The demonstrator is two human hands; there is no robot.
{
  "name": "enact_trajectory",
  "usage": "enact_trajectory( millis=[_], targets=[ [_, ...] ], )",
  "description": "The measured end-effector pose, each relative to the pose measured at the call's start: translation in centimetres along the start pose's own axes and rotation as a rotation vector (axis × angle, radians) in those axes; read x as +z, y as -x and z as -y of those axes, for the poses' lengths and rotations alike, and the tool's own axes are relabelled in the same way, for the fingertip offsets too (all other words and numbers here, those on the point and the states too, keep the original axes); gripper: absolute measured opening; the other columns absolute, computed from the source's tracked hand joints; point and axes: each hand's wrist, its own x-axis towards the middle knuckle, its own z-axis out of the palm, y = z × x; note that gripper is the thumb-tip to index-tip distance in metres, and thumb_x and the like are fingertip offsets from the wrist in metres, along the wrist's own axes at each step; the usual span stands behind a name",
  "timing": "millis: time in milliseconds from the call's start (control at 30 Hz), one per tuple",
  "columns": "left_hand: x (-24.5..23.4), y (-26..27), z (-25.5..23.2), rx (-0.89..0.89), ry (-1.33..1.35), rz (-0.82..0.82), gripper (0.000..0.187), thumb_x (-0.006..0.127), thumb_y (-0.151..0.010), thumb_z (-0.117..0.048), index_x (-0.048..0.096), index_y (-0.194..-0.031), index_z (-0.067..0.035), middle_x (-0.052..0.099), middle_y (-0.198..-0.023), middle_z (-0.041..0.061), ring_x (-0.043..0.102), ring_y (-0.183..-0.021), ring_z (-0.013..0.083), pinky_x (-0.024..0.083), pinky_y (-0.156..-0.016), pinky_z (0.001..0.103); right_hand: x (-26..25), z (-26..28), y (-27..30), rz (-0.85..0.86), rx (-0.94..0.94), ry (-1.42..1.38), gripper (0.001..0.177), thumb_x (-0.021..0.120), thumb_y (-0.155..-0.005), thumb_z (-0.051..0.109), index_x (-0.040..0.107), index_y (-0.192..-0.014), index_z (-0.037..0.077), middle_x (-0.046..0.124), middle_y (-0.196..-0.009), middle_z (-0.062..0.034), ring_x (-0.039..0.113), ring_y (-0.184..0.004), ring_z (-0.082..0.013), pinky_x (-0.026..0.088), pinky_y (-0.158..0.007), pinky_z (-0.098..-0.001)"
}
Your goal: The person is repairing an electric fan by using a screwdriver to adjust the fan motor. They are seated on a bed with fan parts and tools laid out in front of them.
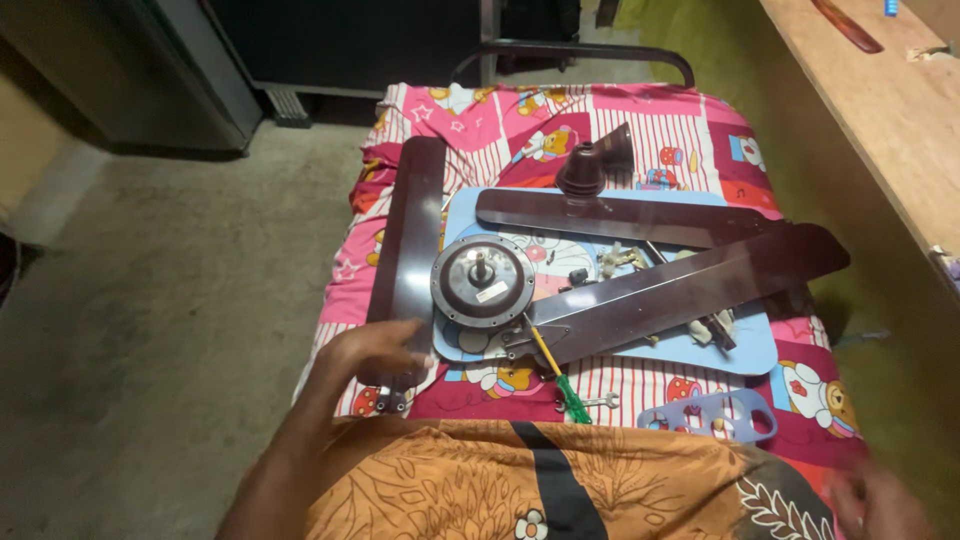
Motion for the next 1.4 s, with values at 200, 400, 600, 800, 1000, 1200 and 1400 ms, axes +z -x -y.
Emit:
enact_trajectory(
  millis=[200,400,600,800,1000,1200,1400],
  targets=[
    [1.9,-6.7,-2.0,0.079,-0.073,-0.577,0.094,0.081,-0.084,-0.039,0.027,-0.155,-0.009,0.036,-0.155,0.030,0.046,-0.139,0.0443,0.041,-0.114,0.049,15.1,18.8,1.1,1.017,-0.219,-0.663,0.043,0.059,-0.082,0.009,0.069,-0.123,0.005,0.080,-0.115,-0.0121,0.075,-0.103,-0.0240,0.056,-0.091,-0.0359],
    [5.0,-9.2,-1.2,-0.059,-0.163,-0.426,0.120,0.085,-0.079,-0.044,0.006,-0.159,-0.001,0.019,-0.162,0.031,0.038,-0.143,0.0487,0.037,-0.115,0.055,17.6,26.8,7.0,1.288,-0.415,-0.027,0.043,0.073,-0.091,0.043,0.070,-0.122,0.014,0.076,-0.110,-0.0113,0.073,-0.098,-0.0242,0.057,-0.087,-0.0431],
    [4.8,-12.6,-0.5,-0.032,0.194,-0.565,0.119,0.085,-0.076,-0.046,0.013,-0.159,0.001,0.043,-0.147,0.034,0.048,-0.135,0.0468,0.041,-0.114,0.048,14.5,25.9,2.9,1.002,-0.189,-0.285,0.043,0.072,-0.090,0.035,0.071,-0.126,0.013,0.080,-0.097,-0.0108,0.075,-0.078,-0.0211,0.058,-0.072,-0.0375],
    [4.6,-14.6,2.1,0.085,0.332,-0.822,0.099,0.089,-0.074,-0.039,0.037,-0.147,0.003,0.057,-0.140,0.030,0.056,-0.132,0.0405,0.046,-0.110,0.043,17.6,25.9,1.4,1.198,-0.097,-0.625,0.040,0.070,-0.096,0.032,0.077,-0.124,0.005,0.080,-0.098,-0.0135,0.066,-0.077,-0.0147,0.055,-0.069,-0.0331],
    [4.4,-15.5,5.1,0.294,0.285,-0.898,0.086,0.086,-0.078,-0.026,0.044,-0.150,-0.006,0.054,-0.148,0.021,0.053,-0.136,0.0369,0.043,-0.111,0.042,17.2,26.7,1.9,0.927,-0.566,-0.501,0.037,0.072,-0.092,0.034,0.074,-0.123,0.014,0.077,-0.092,-0.0068,0.071,-0.074,-0.0175,0.058,-0.067,-0.0367],
    [3.6,-15.1,4.8,0.341,0.186,-0.896,0.078,0.084,-0.082,-0.030,0.051,-0.149,-0.010,0.049,-0.157,0.016,0.051,-0.142,0.0352,0.042,-0.116,0.041,14.3,28.7,3.9,0.670,-0.773,-0.301,0.035,0.073,-0.091,0.035,0.076,-0.121,0.018,0.070,-0.081,-0.0091,0.066,-0.064,-0.0245,0.052,-0.060,-0.0410],
    [4.8,-13.2,1.7,0.187,0.188,-0.862,0.119,0.100,-0.054,-0.041,0.038,-0.152,-0.012,0.038,-0.146,0.028,0.045,-0.130,0.0483,0.042,-0.105,0.049,14.5,28.7,3.8,1.046,-0.314,-0.591,0.032,0.067,-0.099,0.030,0.075,-0.121,0.008,0.069,-0.074,-0.0086,0.058,-0.063,-0.0111,0.049,-0.058,-0.0323]
  ],
)
